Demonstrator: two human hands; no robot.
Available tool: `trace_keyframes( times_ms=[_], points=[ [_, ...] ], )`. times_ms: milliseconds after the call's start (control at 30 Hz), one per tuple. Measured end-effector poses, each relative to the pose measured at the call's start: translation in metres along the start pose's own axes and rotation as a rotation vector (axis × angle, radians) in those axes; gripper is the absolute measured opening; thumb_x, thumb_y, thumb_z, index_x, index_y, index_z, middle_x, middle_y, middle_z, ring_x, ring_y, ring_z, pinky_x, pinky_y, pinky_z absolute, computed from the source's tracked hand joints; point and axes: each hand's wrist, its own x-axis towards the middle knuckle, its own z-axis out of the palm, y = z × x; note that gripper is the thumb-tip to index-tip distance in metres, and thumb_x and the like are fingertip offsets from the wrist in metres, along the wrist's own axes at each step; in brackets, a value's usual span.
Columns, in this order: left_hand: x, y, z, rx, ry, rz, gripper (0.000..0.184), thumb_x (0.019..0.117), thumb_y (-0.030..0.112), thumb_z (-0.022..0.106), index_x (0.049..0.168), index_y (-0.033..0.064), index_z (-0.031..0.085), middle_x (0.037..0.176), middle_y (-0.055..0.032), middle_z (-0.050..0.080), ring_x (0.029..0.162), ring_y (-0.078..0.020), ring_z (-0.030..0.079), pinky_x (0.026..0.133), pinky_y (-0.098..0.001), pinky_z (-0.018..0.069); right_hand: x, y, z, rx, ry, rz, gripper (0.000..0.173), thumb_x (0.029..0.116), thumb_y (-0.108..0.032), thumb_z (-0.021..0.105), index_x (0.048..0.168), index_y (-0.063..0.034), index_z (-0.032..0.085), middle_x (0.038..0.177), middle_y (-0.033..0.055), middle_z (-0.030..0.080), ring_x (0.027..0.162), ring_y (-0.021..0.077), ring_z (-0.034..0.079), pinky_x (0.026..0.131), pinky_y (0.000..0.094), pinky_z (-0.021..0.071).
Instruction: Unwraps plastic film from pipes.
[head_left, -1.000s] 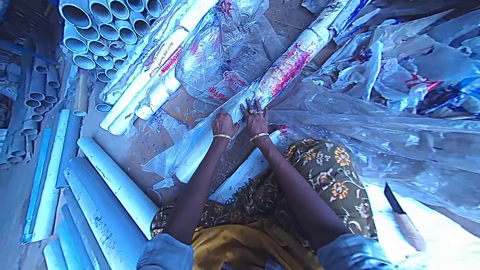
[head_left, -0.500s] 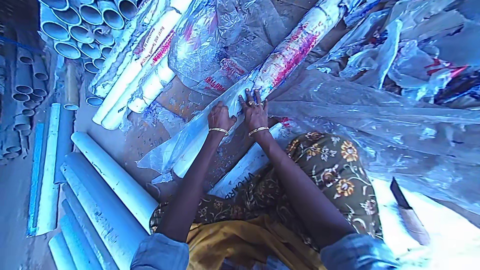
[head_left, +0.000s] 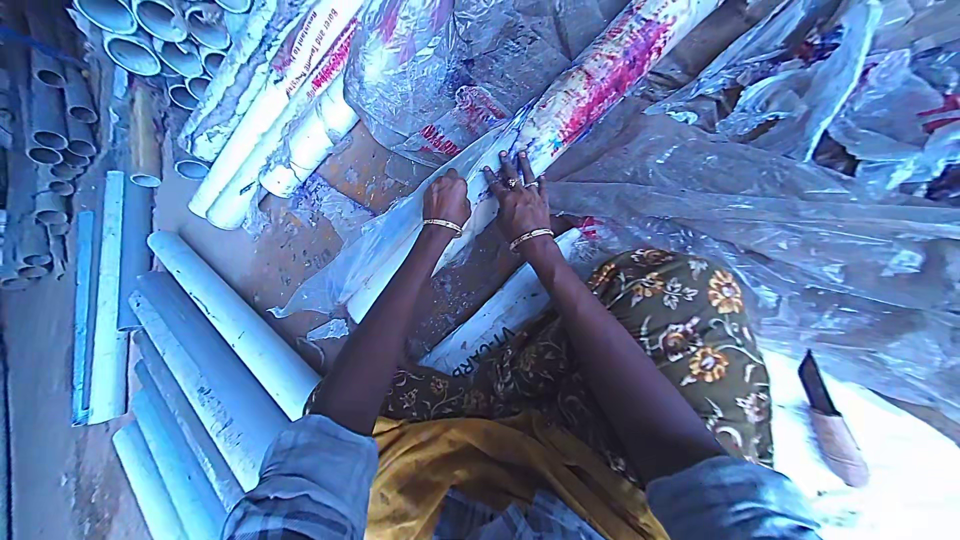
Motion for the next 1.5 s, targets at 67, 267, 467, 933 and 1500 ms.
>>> trace_keyframes(
  times_ms=[67,267,467,933,1500],
  points=[
    [0.008,-0.013,-0.003,-0.038,0.009,0.031,0.025,0.099,0.002,0.055,0.116,-0.0138,0.065,0.133,-0.029,0.06,0.126,-0.0431,0.058,0.108,-0.0561,0.0431,-0.001,0.0,0.0,0.007,-0.022,-0.025,0.075,0.0917,0.011,0.056,0.157,-0.0244,0.045,0.172,0.0037,0.021,0.159,0.0373,0.009,0.118,0.0687,0.0175],
    [0.018,-0.035,-0.009,-0.161,0.041,0.038,0.029,0.1029,0.013,0.054,0.111,-0.0116,0.068,0.12,-0.03,0.067,0.121,-0.0448,0.061,0.107,-0.0587,0.0417,0.0,-0.004,0.003,0.002,-0.064,-0.038,0.075,0.0953,0.012,0.051,0.158,-0.0297,0.043,0.173,0.0022,0.017,0.159,0.0378,0.007,0.118,0.0693,0.0165],
    [0.022,-0.031,-0.009,-0.214,0.054,0.009,0.036,0.1067,0.022,0.056,0.114,-0.0104,0.069,0.12,-0.03,0.067,0.122,-0.0444,0.061,0.108,-0.0588,0.0402,-0.012,-0.004,0.007,0.038,0.076,-0.094,0.068,0.0869,0.015,0.065,0.147,-0.0153,0.057,0.169,0.0123,0.027,0.154,0.0483,0.02,0.111,0.0708,0.0304],
    [-0.009,-0.006,-0.01,-0.114,-0.018,0.144,0.032,0.1066,0.013,0.048,0.109,-0.0146,0.064,0.117,-0.0325,0.066,0.119,-0.0455,0.063,0.103,-0.0586,0.043,-0.036,-0.035,0.016,0.961,-0.135,0.263,0.054,0.1014,0.001,0.055,0.153,-0.0021,0.04,0.084,0.0152,0.067,0.061,0.0167,0.057,0.058,0.0319,0.0482],
    [-0.056,-0.039,0.015,-0.263,0.031,0.208,0.046,0.0995,-0.005,0.052,0.145,-0.0038,0.052,0.147,-0.028,0.052,0.13,-0.0431,0.057,0.109,-0.0536,0.0443,-0.031,-0.014,0.035,1.375,-0.448,0.304,0.055,0.0991,0.004,0.046,0.152,-0.0113,0.043,0.062,-0.0011,0.043,0.044,0.0072,0.043,0.043,0.0223,0.0422]
  ],
)
